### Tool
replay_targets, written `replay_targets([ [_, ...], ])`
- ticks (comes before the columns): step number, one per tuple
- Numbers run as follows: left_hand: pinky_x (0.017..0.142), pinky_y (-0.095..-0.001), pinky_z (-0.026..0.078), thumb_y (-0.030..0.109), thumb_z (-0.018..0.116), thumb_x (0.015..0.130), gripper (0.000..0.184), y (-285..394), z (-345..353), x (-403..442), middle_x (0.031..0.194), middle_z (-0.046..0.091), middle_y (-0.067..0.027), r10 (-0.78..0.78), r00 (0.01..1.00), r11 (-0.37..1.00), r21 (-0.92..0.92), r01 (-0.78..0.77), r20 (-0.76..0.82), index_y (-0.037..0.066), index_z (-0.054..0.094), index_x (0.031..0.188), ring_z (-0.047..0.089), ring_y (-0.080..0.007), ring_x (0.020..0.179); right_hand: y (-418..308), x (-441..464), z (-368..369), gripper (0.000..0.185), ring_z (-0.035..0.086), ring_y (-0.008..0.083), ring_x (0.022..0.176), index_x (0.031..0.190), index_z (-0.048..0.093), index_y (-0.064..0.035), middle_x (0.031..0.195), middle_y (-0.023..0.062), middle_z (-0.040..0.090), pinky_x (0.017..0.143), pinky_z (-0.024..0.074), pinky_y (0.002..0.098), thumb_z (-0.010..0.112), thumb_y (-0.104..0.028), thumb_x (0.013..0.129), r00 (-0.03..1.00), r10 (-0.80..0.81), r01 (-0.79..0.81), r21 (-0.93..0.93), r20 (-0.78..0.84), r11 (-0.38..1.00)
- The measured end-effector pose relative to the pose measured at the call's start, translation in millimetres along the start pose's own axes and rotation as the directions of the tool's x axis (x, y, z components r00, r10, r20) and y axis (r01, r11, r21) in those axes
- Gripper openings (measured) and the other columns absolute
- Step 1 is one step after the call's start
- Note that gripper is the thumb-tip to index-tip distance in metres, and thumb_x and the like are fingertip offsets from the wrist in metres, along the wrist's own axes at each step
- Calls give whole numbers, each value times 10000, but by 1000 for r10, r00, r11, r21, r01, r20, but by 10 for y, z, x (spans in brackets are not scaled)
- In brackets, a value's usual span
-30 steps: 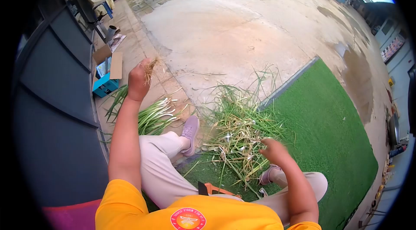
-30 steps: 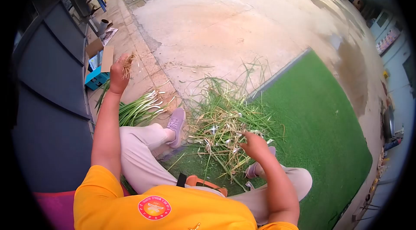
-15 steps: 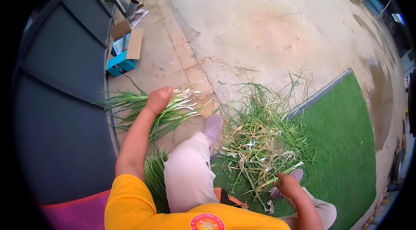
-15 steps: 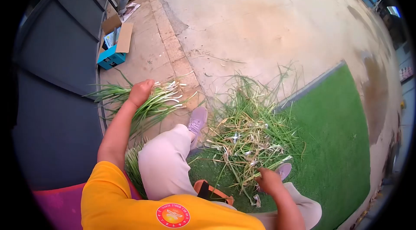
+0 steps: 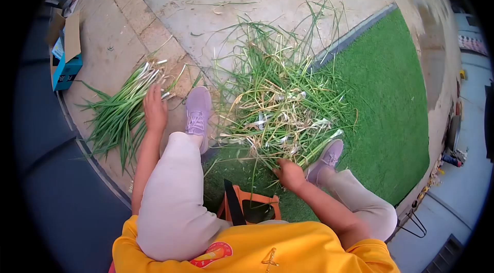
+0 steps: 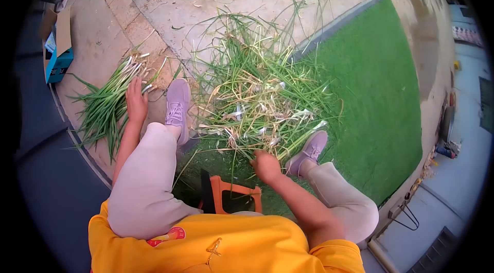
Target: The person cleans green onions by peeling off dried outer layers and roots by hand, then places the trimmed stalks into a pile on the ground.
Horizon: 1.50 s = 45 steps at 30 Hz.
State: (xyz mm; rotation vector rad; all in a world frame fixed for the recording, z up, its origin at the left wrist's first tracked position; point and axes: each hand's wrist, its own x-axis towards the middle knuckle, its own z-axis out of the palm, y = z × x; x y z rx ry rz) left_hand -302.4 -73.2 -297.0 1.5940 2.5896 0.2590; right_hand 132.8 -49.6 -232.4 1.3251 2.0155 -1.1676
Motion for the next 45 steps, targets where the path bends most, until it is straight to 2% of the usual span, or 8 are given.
replay_targets([
  [3,974,-399,298,-42,564,667,582,184,94,-286,1252,404,-171,106,992,984,-151,-94,75,32,412,1224,374,-332,1160,-365,243,268,390,388,299,1167,1100,505,-47,1269,149,394,913,367,389,579,-185,743,846,-532,506,-351,27,788],
  [10,972,-386,315,-59,531,668,547,281,83,-670,1243,408,-180,-67,981,968,-227,108,179,19,431,1201,388,-344,1149,-215,1050,293,327,236,290,1276,1109,551,-120,1322,69,370,1024,215,462,461,-220,811,667,-678,648,-690,311,321],
  [22,947,-387,338,-26,530,695,461,175,197,-462,1191,445,-212,-146,982,949,-264,174,121,2,476,1152,433,-363,1092,664,1664,-1905,296,253,303,1263,1048,597,-83,1252,82,442,1037,185,449,457,-210,820,961,-257,-22,-956,-100,292],
  [24,932,-389,354,-19,525,708,438,25,292,-630,1150,477,-211,-122,984,959,-239,151,132,5,487,1143,466,-371,1046,568,1543,-1831,305,235,315,1273,1077,573,-75,1274,125,412,1033,195,450,473,-175,807,941,-217,-150,-893,-261,423],
  [27,875,-341,400,23,518,745,343,-189,596,-899,1069,526,-152,-480,652,766,-81,637,586,12,495,1087,506,-262,1023,359,1144,-1118,259,308,333,1234,1019,548,-39,1260,173,402,1001,257,442,485,-115,779,910,-349,62,-756,-225,651],
  [33,800,-332,403,25,502,758,269,-38,503,-955,988,517,-137,-417,806,813,-224,538,421,17,486,1026,502,-244,933,649,456,342,235,508,283,984,945,528,-56,998,121,539,809,439,376,480,-39,715,911,-338,407,-377,237,832],
  [41,700,-321,407,28,480,775,170,5,515,-1052,881,507,-117,-427,790,794,-236,560,440,24,473,945,496,-221,813,1309,764,-685,324,591,280,785,1023,547,-105,915,97,601,698,482,369,511,-14,715,902,-28,-127,-329,-430,936],
  [45,649,-316,409,29,469,784,121,-3,517,-1121,827,501,-107,-445,770,771,-241,589,457,28,466,905,493,-209,753,1175,713,-1295,158,606,260,661,917,574,-37,741,125,617,602,470,347,573,-93,770,683,318,-56,387,-657,921],
])
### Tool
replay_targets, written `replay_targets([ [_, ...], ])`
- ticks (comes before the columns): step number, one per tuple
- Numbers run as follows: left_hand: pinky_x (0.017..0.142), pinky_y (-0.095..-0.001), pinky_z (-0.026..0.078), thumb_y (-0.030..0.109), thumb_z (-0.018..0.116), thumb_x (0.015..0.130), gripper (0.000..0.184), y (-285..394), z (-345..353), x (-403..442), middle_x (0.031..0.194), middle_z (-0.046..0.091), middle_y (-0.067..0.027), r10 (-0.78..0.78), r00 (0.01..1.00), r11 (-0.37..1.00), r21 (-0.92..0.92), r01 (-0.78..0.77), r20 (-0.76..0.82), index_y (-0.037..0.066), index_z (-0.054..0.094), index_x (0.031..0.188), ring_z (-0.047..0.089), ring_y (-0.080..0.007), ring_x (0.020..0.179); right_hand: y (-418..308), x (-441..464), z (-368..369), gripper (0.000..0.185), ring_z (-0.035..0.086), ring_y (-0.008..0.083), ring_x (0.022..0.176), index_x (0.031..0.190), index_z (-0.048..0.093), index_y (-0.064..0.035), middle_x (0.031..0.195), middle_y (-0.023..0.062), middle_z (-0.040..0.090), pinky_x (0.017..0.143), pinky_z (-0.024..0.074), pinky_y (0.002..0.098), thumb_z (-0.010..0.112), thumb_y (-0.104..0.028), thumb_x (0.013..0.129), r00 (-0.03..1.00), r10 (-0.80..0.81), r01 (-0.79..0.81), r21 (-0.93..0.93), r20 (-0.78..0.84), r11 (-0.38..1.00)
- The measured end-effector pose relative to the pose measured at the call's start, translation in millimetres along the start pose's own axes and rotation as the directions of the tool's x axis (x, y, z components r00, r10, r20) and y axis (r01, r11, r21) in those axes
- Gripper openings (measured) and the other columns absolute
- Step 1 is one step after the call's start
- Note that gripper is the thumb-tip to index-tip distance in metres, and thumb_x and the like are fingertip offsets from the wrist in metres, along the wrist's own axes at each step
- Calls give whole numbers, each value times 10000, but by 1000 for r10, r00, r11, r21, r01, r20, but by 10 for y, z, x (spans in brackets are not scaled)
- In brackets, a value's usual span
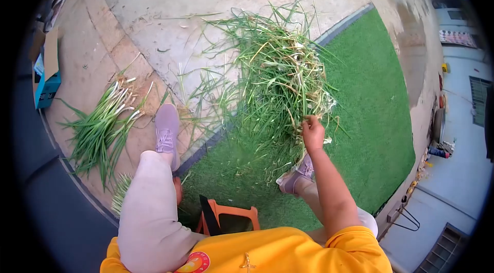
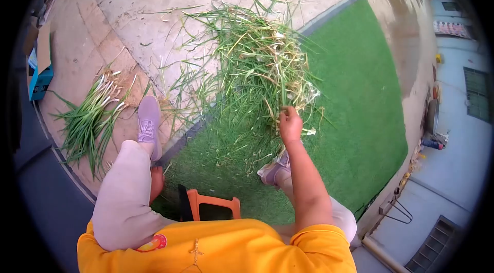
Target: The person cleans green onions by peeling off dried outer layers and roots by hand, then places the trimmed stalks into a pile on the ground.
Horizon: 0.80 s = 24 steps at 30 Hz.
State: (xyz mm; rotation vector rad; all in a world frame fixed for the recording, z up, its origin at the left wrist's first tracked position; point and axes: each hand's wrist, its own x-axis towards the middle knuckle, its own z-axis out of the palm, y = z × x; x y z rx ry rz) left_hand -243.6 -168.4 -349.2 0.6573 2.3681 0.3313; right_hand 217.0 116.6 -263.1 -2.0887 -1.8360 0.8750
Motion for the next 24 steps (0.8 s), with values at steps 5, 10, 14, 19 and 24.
replay_targets([
  [5,587,-309,412,31,455,795,59,-51,39,-49,759,494,-94,-35,999,999,-32,36,14,32,458,854,489,-194,678,796,-107,208,540,552,270,967,1160,454,56,1110,192,533,827,426,341,682,-171,727,757,492,-507,89,-430,858],
  [10,524,-302,414,33,441,806,9,-144,26,-141,692,488,-82,-94,994,992,-75,98,60,37,450,803,486,-180,603,870,-240,884,837,354,299,1195,1313,255,2,1310,181,356,984,259,439,712,-349,706,651,756,-614,638,75,465],
  [14,474,-297,416,35,430,814,54,-198,-218,-415,638,482,-72,-242,948,954,-126,271,208,40,443,763,483,-168,543,326,-5,901,529,460,252,1047,1186,416,-13,1111,131,521,884,342,463,662,-207,760,856,481,-443,745,187,498],
  [19,411,-290,418,37,417,825,115,492,-1184,-61,570,475,-59,-163,986,931,-325,168,42,45,435,712,479,-153,468,684,-47,614,508,428,286,1116,1260,369,-82,1203,117,458,870,364,499,585,-195,814,710,632,-593,748,312,297],
  [24,406,-265,394,-10,428,766,103,2054,-1473,1159,587,550,-66,460,886,874,-145,-464,-64,14,505,829,480,-116,443,878,-148,493,636,339,327,1202,1316,301,-86,1344,138,322,949,240,582,555,-394,821,590,753,-606,776,291,174],
])
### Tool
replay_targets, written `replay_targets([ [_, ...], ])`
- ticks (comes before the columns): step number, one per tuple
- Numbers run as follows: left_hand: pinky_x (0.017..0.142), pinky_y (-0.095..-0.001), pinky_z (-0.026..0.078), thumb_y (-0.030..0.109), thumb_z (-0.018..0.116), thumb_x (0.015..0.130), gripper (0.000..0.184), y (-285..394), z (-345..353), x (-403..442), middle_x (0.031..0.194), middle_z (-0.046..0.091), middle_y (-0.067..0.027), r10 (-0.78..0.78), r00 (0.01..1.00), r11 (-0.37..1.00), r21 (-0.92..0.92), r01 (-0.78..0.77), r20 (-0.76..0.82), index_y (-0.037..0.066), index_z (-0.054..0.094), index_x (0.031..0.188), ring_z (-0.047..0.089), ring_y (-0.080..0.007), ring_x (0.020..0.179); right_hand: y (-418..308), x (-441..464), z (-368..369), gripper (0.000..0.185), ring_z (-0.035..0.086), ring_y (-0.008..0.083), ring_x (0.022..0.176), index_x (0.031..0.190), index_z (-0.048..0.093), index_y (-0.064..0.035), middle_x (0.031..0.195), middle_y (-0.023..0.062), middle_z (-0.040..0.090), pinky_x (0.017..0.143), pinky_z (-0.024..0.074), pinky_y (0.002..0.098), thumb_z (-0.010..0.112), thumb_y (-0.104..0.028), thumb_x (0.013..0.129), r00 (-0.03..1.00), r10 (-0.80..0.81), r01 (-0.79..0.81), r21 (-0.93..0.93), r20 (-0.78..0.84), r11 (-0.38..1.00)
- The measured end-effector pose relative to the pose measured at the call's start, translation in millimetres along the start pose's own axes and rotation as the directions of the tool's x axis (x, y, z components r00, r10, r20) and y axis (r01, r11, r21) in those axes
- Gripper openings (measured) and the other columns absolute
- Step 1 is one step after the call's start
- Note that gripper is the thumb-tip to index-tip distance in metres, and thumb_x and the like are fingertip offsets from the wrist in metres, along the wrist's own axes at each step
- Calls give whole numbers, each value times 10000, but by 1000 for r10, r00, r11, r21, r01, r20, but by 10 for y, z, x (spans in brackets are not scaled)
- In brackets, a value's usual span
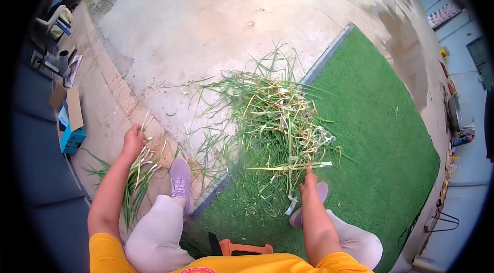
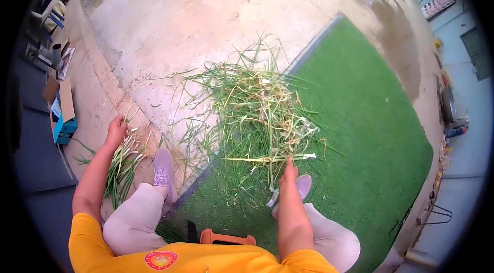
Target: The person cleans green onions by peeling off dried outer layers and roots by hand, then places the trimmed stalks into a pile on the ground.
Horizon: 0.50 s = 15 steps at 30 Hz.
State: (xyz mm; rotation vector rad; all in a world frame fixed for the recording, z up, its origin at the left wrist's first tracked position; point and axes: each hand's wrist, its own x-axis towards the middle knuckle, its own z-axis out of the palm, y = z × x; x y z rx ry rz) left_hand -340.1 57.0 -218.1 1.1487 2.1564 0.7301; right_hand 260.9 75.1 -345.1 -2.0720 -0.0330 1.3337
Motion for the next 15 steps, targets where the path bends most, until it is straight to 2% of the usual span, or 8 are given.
replay_targets([
  [2,422,-263,420,-26,463,748,161,439,408,487,670,570,-93,-78,995,982,-170,87,57,-4,527,894,492,-132,450,-30,151,42,718,453,326,1098,1262,323,31,1281,180,386,880,397,481,532,-486,809,990,32,-14,130,-141,991],
  [3,428,-260,429,-31,469,745,171,486,657,729,710,573,-111,-108,993,982,-152,113,41,-7,531,904,511,-140,475,-85,195,90,750,407,327,1155,1270,322,19,1321,180,346,934,343,496,529,-525,796,993,64,-42,214,-98,976],
  [6,533,-318,485,30,516,757,161,352,1476,1451,808,579,-156,-287,958,933,-223,282,11,-18,544,908,572,-207,621,-181,451,232,775,408,324,1154,1276,322,9,1324,178,343,935,348,493,532,-549,781,998,43,-57,428,44,902],
  [8,752,-386,477,148,563,767,336,464,1892,1698,1020,549,-209,-281,958,960,28,280,60,4,523,1067,565,-289,903,-401,498,411,777,446,323,1119,1277,326,2,1305,179,365,926,366,491,533,-555,777,994,89,-53,422,-66,905],
  [10,953,-406,344,341,594,756,607,348,2523,1991,1247,411,-236,-376,925,909,-214,357,-54,45,407,1251,418,-325,1152,-607,444,649,784,456,319,1109,1282,318,4,1292,188,379,926,371,486,536,-554,775,999,-35,46,415,-33,909],
  [12,1025,-398,246,492,583,732,809,650,2994,2006,1382,214,-226,-418,904,882,-195,428,93,76,261,1347,219,-321,1288,-511,915,747,819,398,336,1156,1295,305,-5,1317,198,330,921,378,480,553,-567,754,999,21,-30,461,23,887],
  [13,1045,-449,164,601,543,710,883,1145,3090,1780,1410,139,-214,-355,932,931,122,344,75,80,240,1355,109,-330,1317,-574,922,887,841,340,344,1191,1303,297,-17,1333,200,290,942,352,481,570,-574,735,990,73,-29,338,-121,941],
  [15,1040,-504,106,632,528,701,912,1673,3418,1481,1428,58,-205,-294,938,935,258,242,186,97,210,1367,31,-331,1328,-750,567,1150,849,199,352,1251,1318,280,-46,1360,202,216,995,251,488,621,-528,708,946,12,-43,-90,-324,995],
])
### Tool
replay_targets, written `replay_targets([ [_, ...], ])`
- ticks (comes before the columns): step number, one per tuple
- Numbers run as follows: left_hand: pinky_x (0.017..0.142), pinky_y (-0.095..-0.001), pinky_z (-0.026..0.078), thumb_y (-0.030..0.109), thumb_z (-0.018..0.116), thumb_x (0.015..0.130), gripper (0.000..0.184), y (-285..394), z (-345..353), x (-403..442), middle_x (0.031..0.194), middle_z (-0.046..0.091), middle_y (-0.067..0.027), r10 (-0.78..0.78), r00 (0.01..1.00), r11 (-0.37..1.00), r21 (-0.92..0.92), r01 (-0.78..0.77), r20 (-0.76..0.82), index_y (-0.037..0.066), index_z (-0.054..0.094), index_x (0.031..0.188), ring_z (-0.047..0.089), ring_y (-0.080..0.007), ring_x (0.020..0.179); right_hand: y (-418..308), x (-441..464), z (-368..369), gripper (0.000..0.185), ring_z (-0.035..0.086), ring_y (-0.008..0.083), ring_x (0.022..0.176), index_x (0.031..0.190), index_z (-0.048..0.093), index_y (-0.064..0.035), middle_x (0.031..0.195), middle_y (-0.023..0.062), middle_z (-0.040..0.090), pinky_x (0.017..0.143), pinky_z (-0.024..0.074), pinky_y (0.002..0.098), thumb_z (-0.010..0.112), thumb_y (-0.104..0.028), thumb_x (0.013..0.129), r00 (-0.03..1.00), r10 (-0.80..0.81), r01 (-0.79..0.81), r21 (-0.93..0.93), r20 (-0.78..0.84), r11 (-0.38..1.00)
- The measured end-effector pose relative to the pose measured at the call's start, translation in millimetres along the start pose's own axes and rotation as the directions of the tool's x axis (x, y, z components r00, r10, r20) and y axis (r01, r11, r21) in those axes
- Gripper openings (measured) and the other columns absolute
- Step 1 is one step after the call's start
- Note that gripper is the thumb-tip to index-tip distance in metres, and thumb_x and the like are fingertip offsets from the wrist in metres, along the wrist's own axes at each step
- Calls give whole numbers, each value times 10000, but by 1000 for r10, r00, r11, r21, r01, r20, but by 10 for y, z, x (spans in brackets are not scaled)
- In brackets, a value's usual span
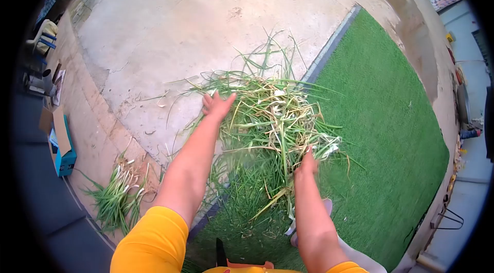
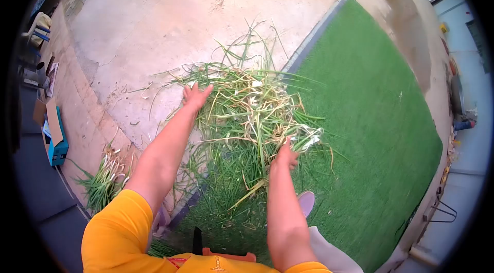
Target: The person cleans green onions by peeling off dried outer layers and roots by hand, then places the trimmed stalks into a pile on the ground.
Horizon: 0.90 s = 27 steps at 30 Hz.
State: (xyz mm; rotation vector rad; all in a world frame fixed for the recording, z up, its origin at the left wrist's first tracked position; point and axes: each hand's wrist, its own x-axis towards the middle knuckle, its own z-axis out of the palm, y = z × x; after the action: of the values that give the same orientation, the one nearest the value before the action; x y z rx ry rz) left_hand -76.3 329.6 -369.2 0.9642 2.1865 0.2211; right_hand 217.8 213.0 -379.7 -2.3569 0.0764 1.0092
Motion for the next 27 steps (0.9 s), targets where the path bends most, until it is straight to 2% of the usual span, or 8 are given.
replay_targets([
  [3,1032,-501,114,651,567,651,967,365,515,-519,1421,106,-203,228,966,971,43,-235,123,70,237,1350,69,-304,1329,7,-454,270,682,412,355,1131,1247,385,-7,1235,237,405,972,313,431,663,-316,706,918,-367,274,-425,-153,863],
  [6,944,-401,342,486,722,597,896,235,1174,-856,1251,416,-204,484,856,862,-270,-429,185,-4,336,1242,424,-319,1148,220,-480,430,456,516,316,971,1108,485,14,1092,214,517,843,407,399,617,-148,703,783,-620,574,-449,55,685],
  [8,826,-374,425,313,751,619,724,203,1200,-1242,1037,565,-208,463,877,677,-691,-254,131,-17,383,1149,549,-322,977,161,-738,357,302,554,228,774,987,526,23,913,138,586,695,445,339,571,-30,693,792,-368,238,308,487,921],
  [15,801,-323,435,92,692,688,590,-394,570,-2550,1019,561,-132,93,995,710,-699,-83,-24,0,359,1166,551,-218,916,580,-1292,-594,285,545,164,715,974,563,15,835,100,603,651,444,299,510,56,697,477,-465,662,43,746,748],
  [21,826,-366,425,161,726,617,700,-1485,581,-2890,1052,535,-203,-169,986,809,-573,135,-7,-14,331,1167,539,-302,959,1455,-1354,-633,314,545,196,816,1020,545,0,902,130,602,735,436,308,541,4,706,285,-124,771,-151,950,618],
  [24,828,-411,421,198,721,593,740,-1858,682,-2764,1041,522,-241,-194,979,913,-376,159,-56,-26,314,1169,522,-365,966,925,-1218,-586,439,557,184,923,1164,506,-44,1005,108,606,812,437,296,635,-162,762,-9,375,852,-189,927,488],
  [26,809,-434,422,206,710,585,726,-1883,692,-2778,1007,508,-255,-176,975,943,-306,129,-131,-30,314,1146,508,-408,930,327,-955,-529,415,553,130,961,1198,479,-41,1041,93,600,777,462,274,583,-165,816,188,409,591,-436,893,679],
  [27,809,-434,422,206,710,585,726,-1817,652,-2823,1007,508,-255,-191,975,940,-306,148,-116,-30,314,1146,508,-408,930,60,-847,-474,423,548,164,987,1199,470,-22,1072,111,586,760,472,270,582,-164,817,402,131,545,-352,906,761],
])
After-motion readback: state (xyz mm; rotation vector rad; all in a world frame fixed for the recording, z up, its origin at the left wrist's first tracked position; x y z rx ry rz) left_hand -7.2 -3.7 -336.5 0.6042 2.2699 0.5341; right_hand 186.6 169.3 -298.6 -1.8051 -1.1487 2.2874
